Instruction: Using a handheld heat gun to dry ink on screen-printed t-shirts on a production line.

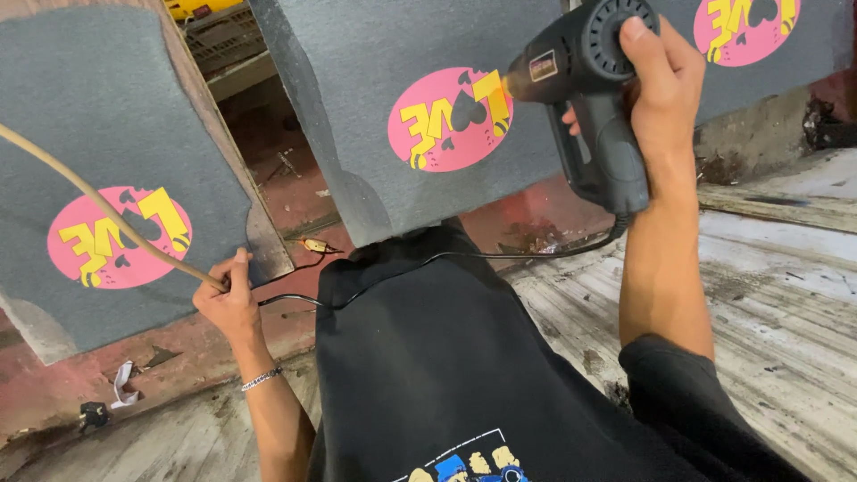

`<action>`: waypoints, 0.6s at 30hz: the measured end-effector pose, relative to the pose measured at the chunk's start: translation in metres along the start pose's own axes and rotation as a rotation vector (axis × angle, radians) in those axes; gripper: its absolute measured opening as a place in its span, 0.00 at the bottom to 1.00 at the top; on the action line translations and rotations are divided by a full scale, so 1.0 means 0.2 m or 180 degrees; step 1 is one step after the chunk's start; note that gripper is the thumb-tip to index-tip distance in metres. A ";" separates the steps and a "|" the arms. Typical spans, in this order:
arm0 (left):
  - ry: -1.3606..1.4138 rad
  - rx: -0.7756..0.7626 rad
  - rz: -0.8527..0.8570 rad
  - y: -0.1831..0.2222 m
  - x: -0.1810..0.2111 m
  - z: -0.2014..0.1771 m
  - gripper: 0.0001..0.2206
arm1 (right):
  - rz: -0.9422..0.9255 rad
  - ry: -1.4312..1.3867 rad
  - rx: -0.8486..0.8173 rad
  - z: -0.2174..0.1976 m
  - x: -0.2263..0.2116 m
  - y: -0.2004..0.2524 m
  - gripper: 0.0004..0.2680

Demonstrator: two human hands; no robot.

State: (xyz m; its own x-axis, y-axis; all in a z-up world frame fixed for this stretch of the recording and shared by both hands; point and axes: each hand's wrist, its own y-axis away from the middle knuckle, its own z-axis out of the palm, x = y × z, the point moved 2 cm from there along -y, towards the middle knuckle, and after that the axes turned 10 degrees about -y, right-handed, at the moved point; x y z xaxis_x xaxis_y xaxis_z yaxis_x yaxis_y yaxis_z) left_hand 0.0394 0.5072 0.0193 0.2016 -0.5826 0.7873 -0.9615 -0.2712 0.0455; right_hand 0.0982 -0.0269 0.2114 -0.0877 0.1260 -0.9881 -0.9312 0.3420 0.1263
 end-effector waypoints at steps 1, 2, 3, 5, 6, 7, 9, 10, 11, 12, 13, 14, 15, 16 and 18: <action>0.0002 -0.0001 0.0006 0.00 0.00 0.00 0.10 | -0.0004 -0.0001 0.0004 0.02 -0.03 0.02 0.14; 0.0027 0.0009 -0.0011 0.00 0.00 0.00 0.10 | 0.0198 0.0004 0.0137 0.04 -0.06 0.04 0.14; 0.0051 0.0014 -0.0032 0.00 -0.01 0.00 0.10 | 0.0406 0.0012 0.0275 0.05 -0.08 0.06 0.14; 0.0036 0.0015 -0.0052 0.00 0.02 0.00 0.11 | 0.0507 0.0089 0.0182 0.12 -0.14 0.12 0.15; 0.0020 0.0023 -0.0072 0.00 0.03 0.00 0.11 | 0.0607 0.0164 0.0082 0.15 -0.16 0.14 0.18; 0.0013 0.0020 -0.0076 0.00 0.02 0.00 0.11 | 0.0615 0.0160 0.0083 0.14 -0.15 0.14 0.18; -0.0026 0.0004 -0.0064 -0.01 0.02 0.00 0.11 | 0.0561 -0.0143 0.0193 0.12 -0.12 0.13 0.20; -0.0034 -0.0006 -0.0064 0.00 0.01 -0.01 0.11 | 0.0570 -0.0147 0.0201 0.08 -0.09 0.12 0.20; -0.0015 -0.0001 -0.0049 0.00 0.00 0.00 0.11 | 0.0401 -0.0012 0.0139 0.04 -0.07 0.11 0.16; 0.0005 0.0004 -0.0034 0.00 0.00 0.00 0.11 | 0.0232 0.0123 0.0079 0.01 -0.05 0.09 0.13; 0.0006 0.0003 -0.0033 0.00 0.01 0.00 0.11 | 0.0231 0.0124 0.0081 0.04 -0.09 0.11 0.13; 0.0004 -0.0012 -0.0071 0.00 0.01 0.00 0.12 | 0.0412 0.0133 0.0199 0.07 -0.12 0.13 0.16; 0.0001 -0.0026 -0.0114 0.00 0.02 0.00 0.12 | 0.0597 0.0143 0.0315 0.10 -0.15 0.15 0.19; 0.0001 -0.0026 -0.0117 0.00 0.01 0.00 0.12 | 0.0599 0.0146 0.0313 0.11 -0.16 0.17 0.19; 0.0167 0.0010 -0.0036 0.00 0.00 0.01 0.12 | 0.0570 0.0137 -0.0031 0.13 -0.17 0.22 0.19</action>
